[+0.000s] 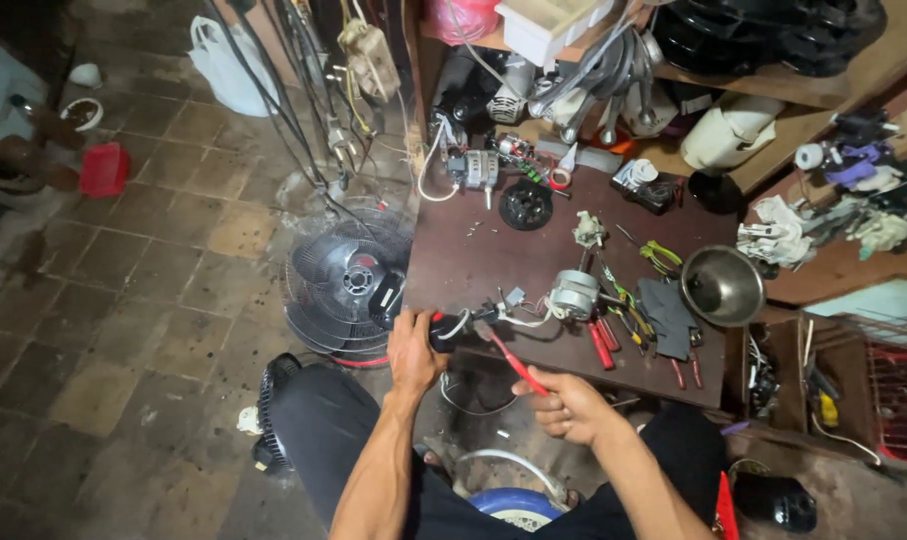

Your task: The person sits on the floor and uses a red screwdriver to work on various electrical components, including a fan motor and a black plastic housing. They manipulate wires and small parts on a cluttered workbench, occasionally picking up a metal bowl and a rag to assist with the task.

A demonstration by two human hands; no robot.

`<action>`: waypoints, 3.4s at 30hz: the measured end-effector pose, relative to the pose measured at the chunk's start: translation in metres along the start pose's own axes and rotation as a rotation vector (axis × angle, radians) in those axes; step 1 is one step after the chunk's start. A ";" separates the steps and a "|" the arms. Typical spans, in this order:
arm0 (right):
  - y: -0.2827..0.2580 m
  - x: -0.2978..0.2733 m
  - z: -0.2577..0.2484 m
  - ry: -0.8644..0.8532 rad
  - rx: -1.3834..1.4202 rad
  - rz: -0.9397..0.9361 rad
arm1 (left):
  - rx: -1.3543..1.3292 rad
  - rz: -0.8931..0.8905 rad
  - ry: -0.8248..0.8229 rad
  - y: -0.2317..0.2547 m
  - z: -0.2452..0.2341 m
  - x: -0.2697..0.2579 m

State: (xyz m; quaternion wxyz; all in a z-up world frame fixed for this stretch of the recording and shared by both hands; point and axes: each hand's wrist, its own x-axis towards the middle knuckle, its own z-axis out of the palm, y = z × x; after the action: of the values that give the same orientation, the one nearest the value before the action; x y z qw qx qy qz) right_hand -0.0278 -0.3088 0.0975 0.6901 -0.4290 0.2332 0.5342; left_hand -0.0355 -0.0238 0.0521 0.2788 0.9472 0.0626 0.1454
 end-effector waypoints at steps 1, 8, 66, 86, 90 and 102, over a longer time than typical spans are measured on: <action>0.001 -0.009 0.013 0.001 -0.003 0.004 | -0.001 -0.004 0.000 -0.002 0.003 0.000; 0.029 0.005 0.038 0.720 -1.195 -0.699 | -0.021 0.010 -0.035 0.008 -0.007 -0.001; 0.060 -0.005 -0.072 0.811 -0.790 -0.556 | -0.270 -0.534 -0.050 0.019 -0.042 0.025; 0.029 0.040 -0.005 0.924 -0.785 -0.711 | 0.041 -0.580 -0.206 -0.023 -0.010 0.022; -0.011 0.025 0.002 0.977 -0.860 -0.760 | 0.033 -0.550 -0.182 -0.032 0.000 0.013; -0.058 0.040 -0.019 1.107 -0.876 -0.383 | 0.045 -0.591 -0.184 -0.035 0.006 0.012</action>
State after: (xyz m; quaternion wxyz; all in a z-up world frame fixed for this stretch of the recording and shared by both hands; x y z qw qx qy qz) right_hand 0.0417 -0.3070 0.0760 0.3176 -0.9060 0.2337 0.1536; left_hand -0.0233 0.0049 0.0311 0.2925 0.9031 0.3131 -0.0298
